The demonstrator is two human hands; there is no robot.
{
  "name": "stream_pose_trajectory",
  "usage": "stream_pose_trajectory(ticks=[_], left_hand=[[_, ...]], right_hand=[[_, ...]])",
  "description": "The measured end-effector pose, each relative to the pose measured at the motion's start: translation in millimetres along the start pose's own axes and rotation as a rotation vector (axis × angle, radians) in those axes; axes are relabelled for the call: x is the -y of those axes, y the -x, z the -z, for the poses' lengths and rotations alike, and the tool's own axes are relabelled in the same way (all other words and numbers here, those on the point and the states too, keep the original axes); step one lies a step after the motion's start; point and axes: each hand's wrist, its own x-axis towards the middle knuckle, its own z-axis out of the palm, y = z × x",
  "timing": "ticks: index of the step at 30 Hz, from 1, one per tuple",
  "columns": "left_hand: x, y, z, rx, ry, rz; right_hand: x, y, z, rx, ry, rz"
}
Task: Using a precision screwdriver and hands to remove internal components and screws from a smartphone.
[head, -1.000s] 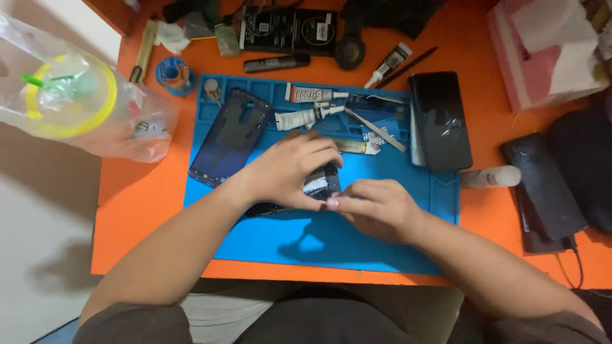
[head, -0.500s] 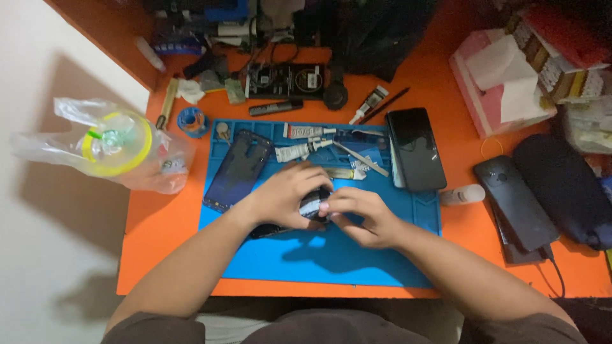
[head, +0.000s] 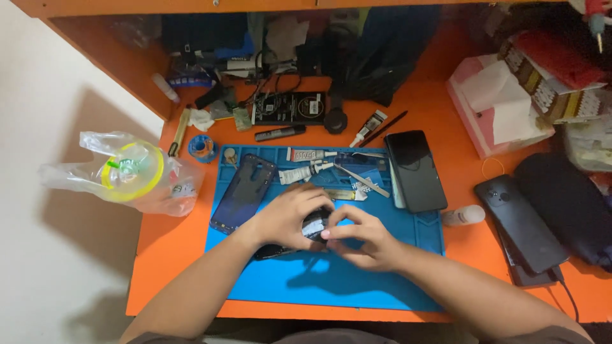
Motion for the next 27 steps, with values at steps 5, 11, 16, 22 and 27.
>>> stream_pose_trajectory(ticks=[5, 11, 16, 22, 27], left_hand=[[0.2, -0.8, -0.3, 0.002, -0.017, 0.001], [-3.1, -0.9, 1.6, -0.008, -0.016, 0.001], [0.5, 0.1, -0.3, -0.013, -0.03, -0.018], [1.9, 0.0, -2.9, -0.038, -0.012, -0.03], [-0.7, -0.9, 0.9, -0.032, -0.011, -0.038]], right_hand=[[-2.0, 2.8, -2.6, -0.021, -0.047, -0.025], [0.9, 0.6, -0.5, 0.026, -0.081, -0.022], [-2.2, 3.9, -1.2, 0.009, -0.093, -0.058], [-1.7, -0.2, 0.4, 0.016, -0.065, -0.057], [-5.1, 4.3, 0.4, 0.0, -0.129, -0.068]])
